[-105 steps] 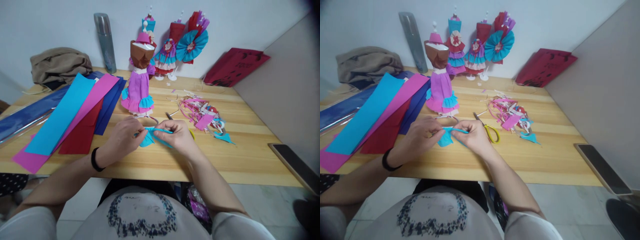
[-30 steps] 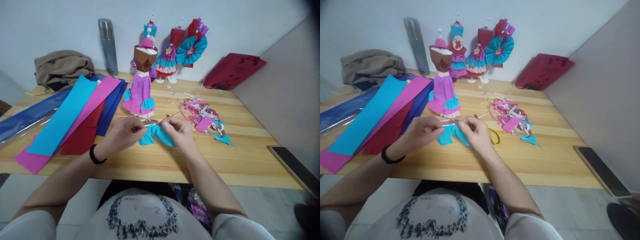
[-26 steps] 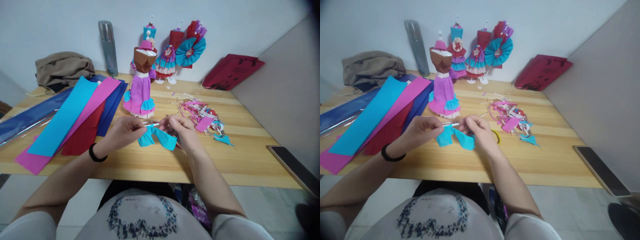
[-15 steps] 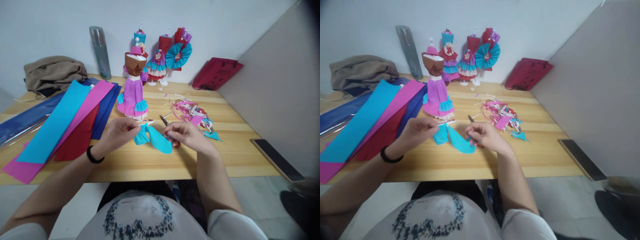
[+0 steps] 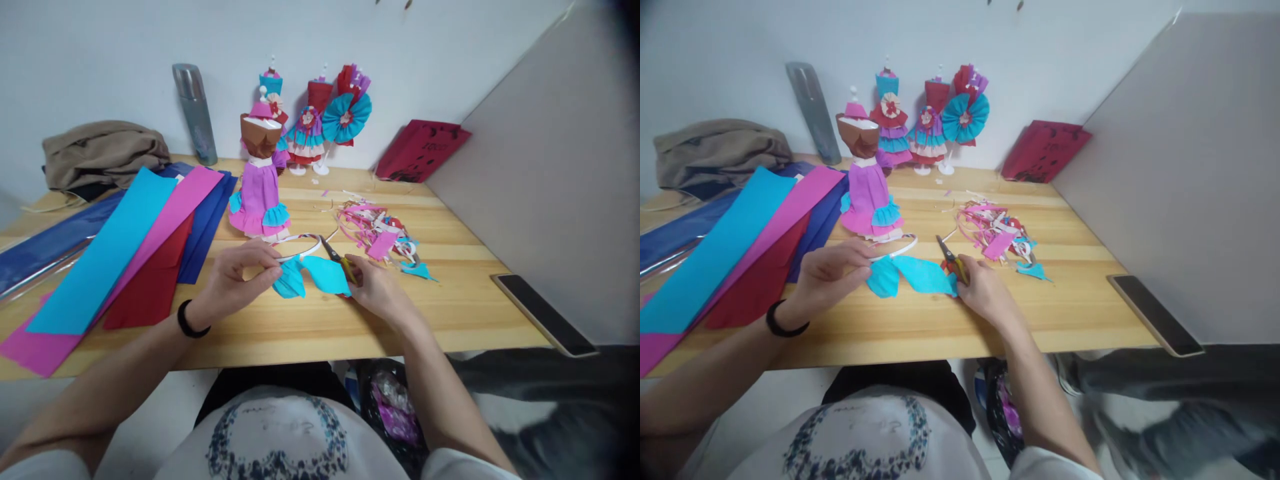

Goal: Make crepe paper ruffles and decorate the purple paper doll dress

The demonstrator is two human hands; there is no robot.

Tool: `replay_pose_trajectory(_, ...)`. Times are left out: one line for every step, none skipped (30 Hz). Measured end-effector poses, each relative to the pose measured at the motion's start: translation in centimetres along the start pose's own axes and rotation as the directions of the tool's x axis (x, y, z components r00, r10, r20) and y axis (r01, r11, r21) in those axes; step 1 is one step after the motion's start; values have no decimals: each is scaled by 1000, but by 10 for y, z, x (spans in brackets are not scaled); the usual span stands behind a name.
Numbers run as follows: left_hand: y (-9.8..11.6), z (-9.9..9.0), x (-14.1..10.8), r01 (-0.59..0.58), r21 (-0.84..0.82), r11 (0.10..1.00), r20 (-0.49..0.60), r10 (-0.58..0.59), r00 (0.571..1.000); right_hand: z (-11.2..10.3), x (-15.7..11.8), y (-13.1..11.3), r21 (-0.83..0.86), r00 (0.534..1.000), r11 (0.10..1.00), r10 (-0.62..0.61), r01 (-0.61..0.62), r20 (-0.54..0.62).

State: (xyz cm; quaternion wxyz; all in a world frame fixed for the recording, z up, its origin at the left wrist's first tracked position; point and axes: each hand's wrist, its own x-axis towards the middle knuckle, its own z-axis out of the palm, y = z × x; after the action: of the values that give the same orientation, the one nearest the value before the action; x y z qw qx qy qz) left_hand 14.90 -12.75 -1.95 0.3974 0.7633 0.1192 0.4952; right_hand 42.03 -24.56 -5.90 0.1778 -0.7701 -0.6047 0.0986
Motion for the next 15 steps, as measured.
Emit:
replay_pose_trajectory(0,-1,1,-41,11,999,7,41,999,-5,0,0,-10,1000,1000,4,-3,30)
replay_pose_trajectory(1,-2,2,-97,35,995,15,96,995,-10,-1,0,-23,998,1000,13,-12,62)
replay_pose_trajectory(2,-3,3,-160,68,985,26,158,987,-14,-2,-1,-30,995,999,23,-21,94)
replay_pose_trajectory(4,-4,4,-220,107,970,39,217,975,-18,-4,-1,-16,992,1000,27,-26,120)
replay_pose_trajectory(5,-6,5,-269,149,952,51,264,963,-20,-6,-1,5,990,999,34,-35,139)
replay_pose_trajectory(6,-7,6,-300,190,935,61,294,954,-22,-8,-1,25,987,999,43,-47,154)
replay_pose_trajectory(8,-8,7,-315,229,921,67,308,949,-23,-10,1,46,984,997,51,-60,170)
replay_pose_trajectory(8,-9,7,-317,263,911,70,309,948,-23,-11,3,72,981,995,58,-73,186)
replay_pose_trajectory(9,-9,7,-309,290,906,63,304,950,-23,-13,7,102,979,991,64,-85,194)
replay_pose_trajectory(8,-8,6,-294,306,906,47,294,955,-22,-15,11,136,978,986,67,-95,195)
replay_pose_trajectory(8,-7,5,-267,309,913,22,274,961,-22,-16,16,180,980,978,67,-101,186)
replay_pose_trajectory(7,-6,4,-231,295,927,-12,245,969,-21,-18,20,233,985,967,66,-103,160)
replay_pose_trajectory(7,-5,3,-184,265,947,-51,204,978,-21,-20,25,295,989,950,68,-105,131)
replay_pose_trajectory(7,-3,2,-125,221,967,-92,148,985,-21,-21,29,368,991,924,73,-109,111)
replay_pose_trajectory(7,-2,2,-56,167,984,-127,78,989,-21,-23,32,444,991,888,80,-118,103)
